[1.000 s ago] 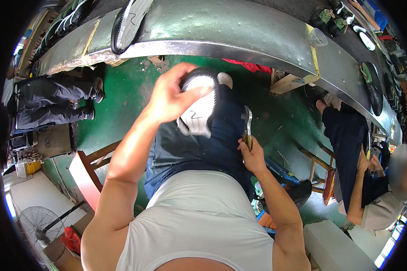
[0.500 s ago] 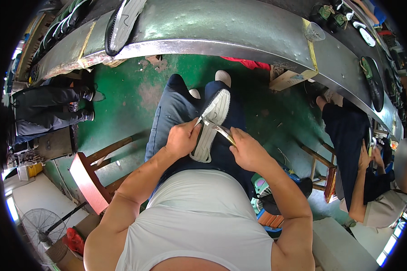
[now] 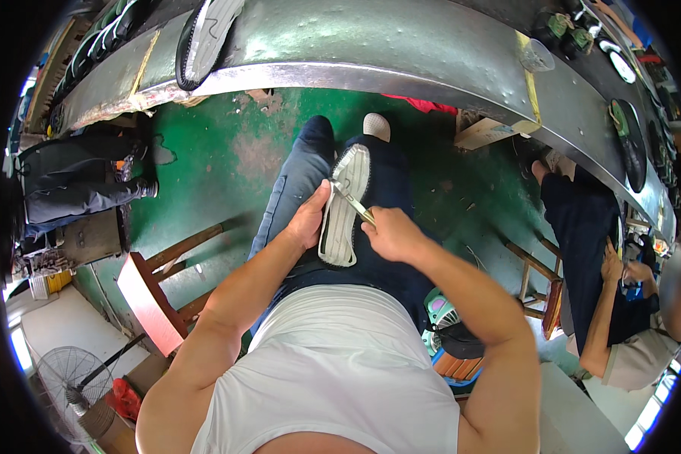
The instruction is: Use pliers to stretch and pull the upper material over the last on the assembly line.
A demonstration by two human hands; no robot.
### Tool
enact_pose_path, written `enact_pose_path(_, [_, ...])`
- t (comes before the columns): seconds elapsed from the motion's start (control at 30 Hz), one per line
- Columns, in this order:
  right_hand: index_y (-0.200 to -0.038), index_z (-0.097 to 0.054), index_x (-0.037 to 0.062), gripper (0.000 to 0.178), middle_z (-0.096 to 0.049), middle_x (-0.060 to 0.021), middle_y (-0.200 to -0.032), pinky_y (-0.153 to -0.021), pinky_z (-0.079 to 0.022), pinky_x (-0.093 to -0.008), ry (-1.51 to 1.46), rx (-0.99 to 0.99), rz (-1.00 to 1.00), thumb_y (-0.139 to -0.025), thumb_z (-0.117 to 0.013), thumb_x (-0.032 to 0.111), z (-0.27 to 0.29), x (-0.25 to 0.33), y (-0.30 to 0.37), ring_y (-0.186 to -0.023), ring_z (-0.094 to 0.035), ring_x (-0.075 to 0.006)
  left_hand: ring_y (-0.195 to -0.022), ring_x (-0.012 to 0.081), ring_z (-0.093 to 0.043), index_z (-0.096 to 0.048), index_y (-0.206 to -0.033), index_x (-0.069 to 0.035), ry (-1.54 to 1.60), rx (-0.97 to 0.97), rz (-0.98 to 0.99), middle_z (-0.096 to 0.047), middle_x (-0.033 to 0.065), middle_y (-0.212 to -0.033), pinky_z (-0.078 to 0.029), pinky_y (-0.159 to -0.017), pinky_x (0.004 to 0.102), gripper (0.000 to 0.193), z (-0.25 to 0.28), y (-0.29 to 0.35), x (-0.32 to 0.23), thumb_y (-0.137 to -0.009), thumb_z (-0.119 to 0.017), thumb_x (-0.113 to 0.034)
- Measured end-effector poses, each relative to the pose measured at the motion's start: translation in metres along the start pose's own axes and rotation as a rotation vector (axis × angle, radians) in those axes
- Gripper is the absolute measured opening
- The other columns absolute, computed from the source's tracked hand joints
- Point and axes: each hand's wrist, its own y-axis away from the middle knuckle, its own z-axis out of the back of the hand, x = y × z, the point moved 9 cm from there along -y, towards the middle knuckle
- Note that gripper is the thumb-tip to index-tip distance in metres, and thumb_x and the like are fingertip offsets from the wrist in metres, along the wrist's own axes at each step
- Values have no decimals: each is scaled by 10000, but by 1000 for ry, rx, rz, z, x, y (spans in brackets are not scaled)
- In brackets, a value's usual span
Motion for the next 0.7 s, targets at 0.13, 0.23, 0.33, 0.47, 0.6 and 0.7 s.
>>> enact_pose_path(0.13, [-1079,-614,-30,297,-682,-217,-842,-693,-527,-467,-143,-204,23,-955,-597,239,-21,-10,9,-818,-684,-390,-1180,210,-578,-447,-1465,-149,-181,-88,-104,-580,56,-1333,-496,-990,402,577,-1,-8,-20,-1004,-541,-483])
enact_pose_path(0.23, [-1070,-613,5,230,-654,-105,-805,-528,-491,-343,-670,161,-254,-990,-574,216,-32,-33,9,-685,-648,-210,-1165,198,-581,-446,-1471,-140,-127,-81,-105,-595,57,-1303,-496,-988,388,578,-8,-8,-18,-990,-603,-420])
enact_pose_path(0.33, [-1086,-598,8,225,-617,-46,-832,-463,-428,-232,-896,173,-307,-1012,-557,215,-52,-39,15,-666,-582,-93,-1142,183,-590,-457,-1461,-126,-113,-101,-57,-606,62,-1279,-501,-975,376,551,-9,-8,-14,-994,-611,-374])
enact_pose_path(0.47, [-1146,-545,10,271,-602,-81,-911,-411,-356,-166,-1420,224,-369,-997,-600,230,-78,-50,32,-719,-583,-133,-1129,183,-596,-416,-1493,-96,-223,-100,-128,-612,91,-1280,-500,-953,344,630,-20,-11,-12,-975,-645,-370])
enact_pose_path(0.6, [-1149,-541,3,301,-616,-88,-923,-413,-420,-170,-1689,451,-357,-985,-624,242,-80,-55,41,-787,-635,-171,-1080,185,-618,-454,-1460,-63,-304,-151,-118,-639,99,-1236,-505,-927,334,609,-23,-13,-15,-968,-646,-365])
enact_pose_path(0.7, [-1120,-565,5,266,-633,-76,-893,-448,-508,-224,-1369,483,-343,-988,-619,230,-53,-64,49,-753,-655,-149,-1045,196,-635,-476,-1437,-45,-384,-164,-65,-660,112,-1194,-509,-911,343,585,-25,-15,-20,-961,-634,-347])
